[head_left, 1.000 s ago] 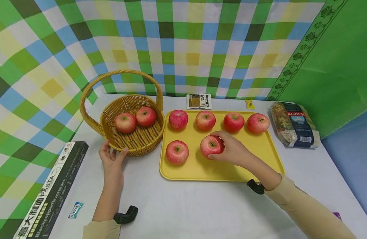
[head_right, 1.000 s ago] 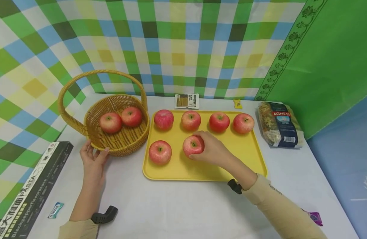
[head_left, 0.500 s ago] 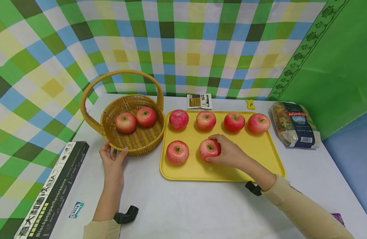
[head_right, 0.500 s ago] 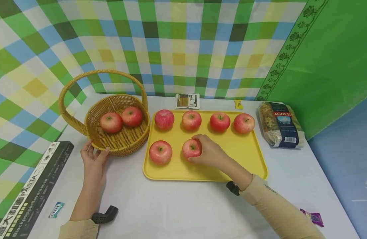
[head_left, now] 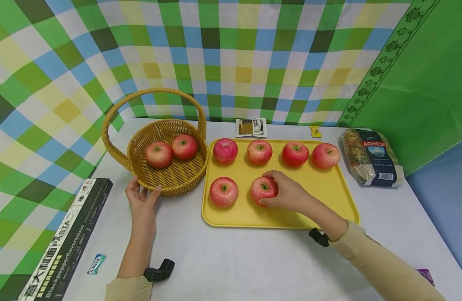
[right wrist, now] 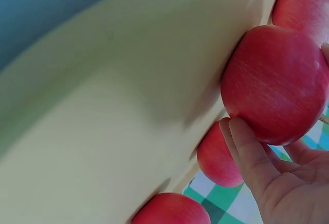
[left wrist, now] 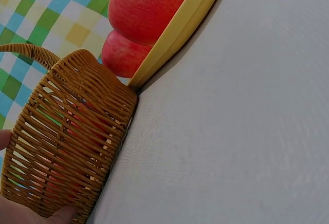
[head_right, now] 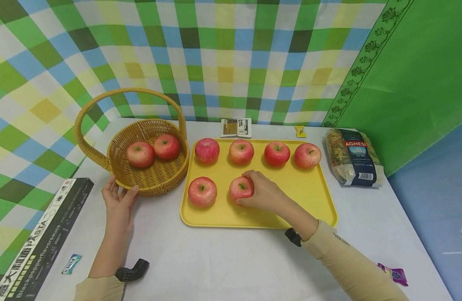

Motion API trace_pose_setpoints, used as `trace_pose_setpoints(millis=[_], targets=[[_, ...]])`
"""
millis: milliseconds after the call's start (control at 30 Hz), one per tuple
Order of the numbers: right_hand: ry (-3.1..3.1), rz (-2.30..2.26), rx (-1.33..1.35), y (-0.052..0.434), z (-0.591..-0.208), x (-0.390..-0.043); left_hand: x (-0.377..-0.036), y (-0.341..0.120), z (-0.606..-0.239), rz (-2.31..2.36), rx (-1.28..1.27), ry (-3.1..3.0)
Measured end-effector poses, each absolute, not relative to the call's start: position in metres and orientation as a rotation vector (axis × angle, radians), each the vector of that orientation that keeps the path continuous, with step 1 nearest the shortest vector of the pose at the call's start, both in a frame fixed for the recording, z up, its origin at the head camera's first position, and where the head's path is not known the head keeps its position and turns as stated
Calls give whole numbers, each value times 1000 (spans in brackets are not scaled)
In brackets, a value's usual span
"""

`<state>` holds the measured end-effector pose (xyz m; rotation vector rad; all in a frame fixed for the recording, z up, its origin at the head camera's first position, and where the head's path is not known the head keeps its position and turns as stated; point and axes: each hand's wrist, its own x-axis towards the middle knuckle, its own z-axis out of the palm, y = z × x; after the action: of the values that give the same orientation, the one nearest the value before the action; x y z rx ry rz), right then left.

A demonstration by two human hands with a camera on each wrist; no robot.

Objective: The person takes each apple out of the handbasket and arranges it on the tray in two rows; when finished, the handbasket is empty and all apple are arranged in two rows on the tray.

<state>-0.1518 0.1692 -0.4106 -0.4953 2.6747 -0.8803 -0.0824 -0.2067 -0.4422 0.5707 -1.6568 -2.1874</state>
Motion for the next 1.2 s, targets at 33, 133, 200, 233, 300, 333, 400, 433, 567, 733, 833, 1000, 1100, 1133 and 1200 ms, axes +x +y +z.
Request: trace_pose_setpoints(millis=[33,133,200,233,300,333,400,433,567,733,833,1000,1100,1133,1200], targets=[[2674,-875,-501,169,-410,-152,-82,-207,-442,-2186,576,-1658],[2675,-846,-504,169,-408,-152,-83,-206,-442,-2184,585,-1659],[2679,-825,-512,170,-404,-153,-83,-206,-442,-2182,587,-1659],[2682,-817,-520,170,-402,-154,-83,-206,-442,-2182,585,-1659],[2685,-818,-517,170,-396,-156,-83,-206,-442,-2180,578,-1659],[2686,-825,-514,170,-392,-158,-83,-207,-443,-2179,575,-1661],[2690,-858,-522,169,-384,-162,-83,-207,-443,-2178,569,-1662],[2692,-884,-520,168,-380,-165,-83,-207,-444,-2177,566,-1663],[2717,-994,-560,158,-362,-174,-83,-208,-444,-2177,562,-1663],[2740,-1062,-627,129,-341,-184,-83,-208,-444,-2174,569,-1667],[2724,-1083,-697,107,-333,-190,-84,-208,-445,-2173,580,-1671],[2686,-1059,-809,67,-321,-205,-84,-207,-444,-2173,586,-1676],[2654,-1023,-846,43,-317,-213,-84,-206,-443,-2173,587,-1678],[2647,-1004,-848,35,-317,-216,-84,-206,-442,-2172,591,-1680],[2652,-963,-872,20,-318,-221,-83,-206,-442,-2170,596,-1683]])
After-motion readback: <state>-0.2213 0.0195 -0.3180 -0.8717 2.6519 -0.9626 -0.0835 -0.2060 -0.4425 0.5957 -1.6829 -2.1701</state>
